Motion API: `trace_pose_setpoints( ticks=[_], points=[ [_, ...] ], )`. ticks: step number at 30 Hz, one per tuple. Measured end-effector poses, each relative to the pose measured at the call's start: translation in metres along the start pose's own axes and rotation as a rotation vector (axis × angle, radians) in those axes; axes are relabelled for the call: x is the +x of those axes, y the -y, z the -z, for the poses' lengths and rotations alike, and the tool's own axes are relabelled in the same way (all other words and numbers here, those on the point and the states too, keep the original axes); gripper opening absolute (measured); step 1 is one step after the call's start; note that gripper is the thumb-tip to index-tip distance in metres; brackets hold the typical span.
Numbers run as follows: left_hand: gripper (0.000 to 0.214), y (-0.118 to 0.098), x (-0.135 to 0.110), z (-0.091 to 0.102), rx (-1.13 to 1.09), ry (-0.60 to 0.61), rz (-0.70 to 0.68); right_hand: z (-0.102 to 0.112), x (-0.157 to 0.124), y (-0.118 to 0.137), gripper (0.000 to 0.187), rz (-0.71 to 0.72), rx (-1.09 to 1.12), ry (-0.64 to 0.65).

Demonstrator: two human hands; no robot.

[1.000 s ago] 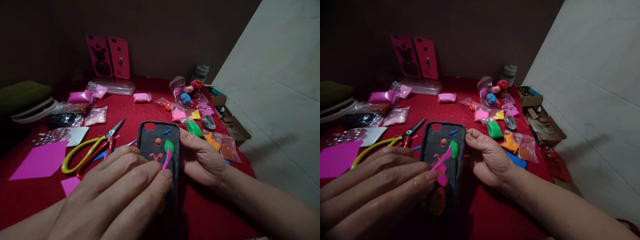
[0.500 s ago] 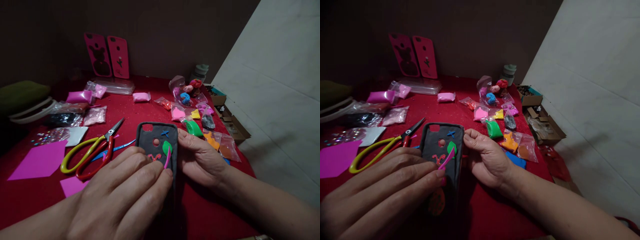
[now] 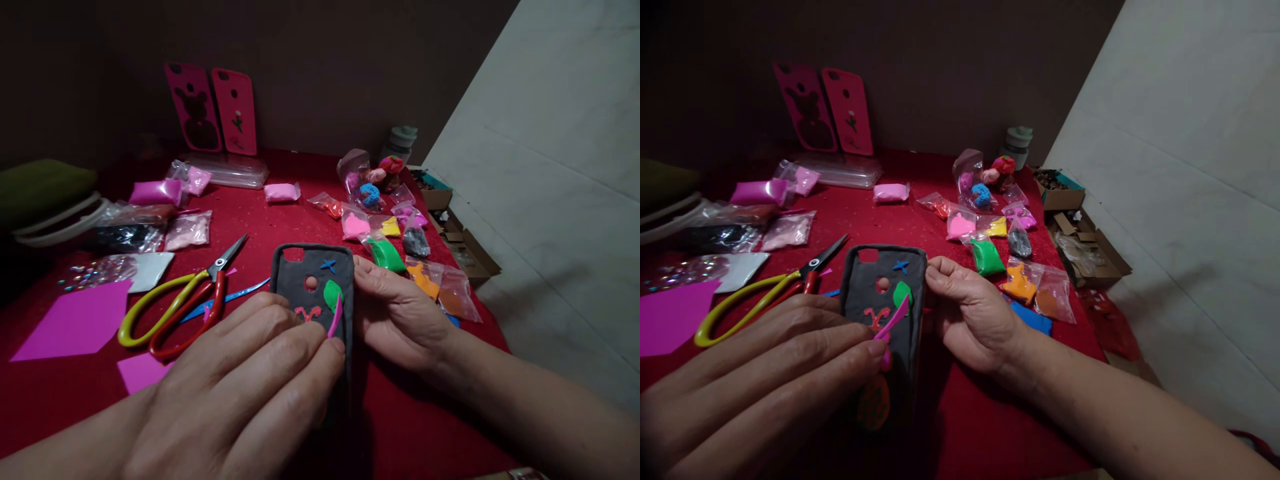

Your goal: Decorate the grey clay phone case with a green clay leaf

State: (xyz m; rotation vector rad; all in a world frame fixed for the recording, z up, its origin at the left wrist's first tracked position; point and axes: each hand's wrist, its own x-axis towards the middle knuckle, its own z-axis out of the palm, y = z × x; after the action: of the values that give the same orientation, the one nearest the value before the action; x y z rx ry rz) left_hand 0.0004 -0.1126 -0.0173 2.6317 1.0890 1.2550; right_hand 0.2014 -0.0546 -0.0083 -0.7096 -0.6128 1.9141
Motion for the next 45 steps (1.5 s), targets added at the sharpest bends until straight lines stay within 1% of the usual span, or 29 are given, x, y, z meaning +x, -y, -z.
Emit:
trace_pose_setpoints(
  ticks=[2, 5, 7, 10, 13, 15, 16, 18, 20, 21, 22, 23, 26, 27, 28, 29, 31, 32, 34, 35, 37, 42, 43, 45],
  points=[
    [0.038, -0.001, 0.003, -0.001, -0.023, -0.039, 0.038, 0.0, 0.0, 0.0, 0.005, 0.003, 0.009, -0.002],
    [0.037, 0.0, 0.005, -0.001, -0.016, -0.02, -0.035, 0.0, 0.0, -0.001, 0.004, 0.015, 0.007, -0.016],
    [0.038, 0.001, 0.004, 0.001, 0.003, -0.008, -0.052, 0.0, -0.001, -0.001, 0.006, 0.01, -0.008, -0.024],
    [0.04, 0.0, -0.002, 0.003, 0.041, 0.016, -0.008, 0.001, -0.001, 0.0, 0.007, 0.002, -0.024, -0.023],
    [0.04, -0.001, -0.009, 0.004, 0.044, 0.016, 0.082, 0.002, -0.001, 0.0, 0.006, 0.005, -0.028, -0.023],
    [0.041, 0.001, -0.013, 0.005, 0.028, 0.036, 0.09, 0.002, 0.0, 0.0, 0.006, 0.006, -0.024, -0.024],
    [0.042, 0.002, -0.014, 0.005, 0.019, 0.049, 0.079, 0.002, 0.0, 0.0, 0.006, 0.007, -0.022, -0.023],
    [0.044, 0.004, -0.013, 0.005, 0.002, 0.092, -0.005, 0.001, 0.0, 0.0, 0.006, 0.009, -0.021, -0.022],
    [0.044, 0.005, -0.009, 0.005, -0.011, 0.081, -0.053, 0.001, -0.001, 0.0, 0.007, 0.01, -0.019, -0.026],
    [0.043, 0.005, -0.005, 0.004, -0.01, 0.063, -0.045, 0.001, -0.001, 0.0, 0.007, 0.007, -0.017, -0.027],
    [0.041, 0.005, -0.001, 0.004, 0.001, 0.007, -0.003, 0.001, -0.001, 0.0, 0.007, 0.004, -0.013, -0.026],
    [0.04, 0.005, 0.004, 0.004, 0.011, -0.006, -0.032, 0.001, -0.001, 0.0, 0.007, -0.001, -0.01, -0.024],
    [0.036, 0.005, 0.014, 0.004, 0.053, 0.054, -0.181, 0.001, -0.001, 0.0, 0.006, -0.006, -0.003, -0.02],
    [0.036, 0.005, 0.015, 0.004, 0.053, 0.063, -0.204, 0.001, -0.001, 0.0, 0.006, -0.006, -0.003, -0.02],
    [0.036, 0.005, 0.014, 0.004, 0.048, 0.061, -0.198, 0.002, -0.001, 0.0, 0.006, -0.008, -0.003, -0.018],
    [0.037, 0.004, 0.012, 0.004, 0.04, 0.044, -0.153, 0.002, -0.001, 0.0, 0.006, -0.009, -0.004, -0.013],
    [0.038, 0.004, 0.005, 0.004, 0.023, 0.03, -0.037, 0.002, -0.001, 0.0, 0.005, -0.005, -0.002, -0.001],
    [0.038, 0.005, 0.002, 0.005, 0.011, -0.001, 0.037, 0.002, -0.001, 0.0, 0.006, -0.001, 0.0, 0.005],
    [0.04, 0.008, -0.002, 0.008, -0.046, 0.067, -0.064, 0.003, -0.001, -0.001, 0.006, 0.007, 0.005, 0.008],
    [0.043, 0.01, -0.003, 0.01, -0.088, 0.078, -0.104, 0.004, 0.0, -0.001, 0.006, 0.006, 0.007, 0.008],
    [0.046, 0.016, -0.001, 0.013, -0.097, 0.075, -0.077, 0.005, 0.001, -0.001, 0.006, -0.003, 0.01, 0.009],
    [0.043, 0.033, 0.0, 0.015, -0.071, 0.11, -0.137, 0.006, 0.0, -0.002, 0.005, -0.005, 0.007, 0.026],
    [0.044, 0.035, -0.002, 0.015, -0.072, 0.107, -0.142, 0.005, 0.0, -0.002, 0.005, -0.005, 0.005, 0.033],
    [0.055, 0.037, -0.004, 0.013, -0.072, 0.115, -0.16, 0.004, -0.001, -0.001, 0.006, -0.004, 0.004, 0.042]
  ],
)
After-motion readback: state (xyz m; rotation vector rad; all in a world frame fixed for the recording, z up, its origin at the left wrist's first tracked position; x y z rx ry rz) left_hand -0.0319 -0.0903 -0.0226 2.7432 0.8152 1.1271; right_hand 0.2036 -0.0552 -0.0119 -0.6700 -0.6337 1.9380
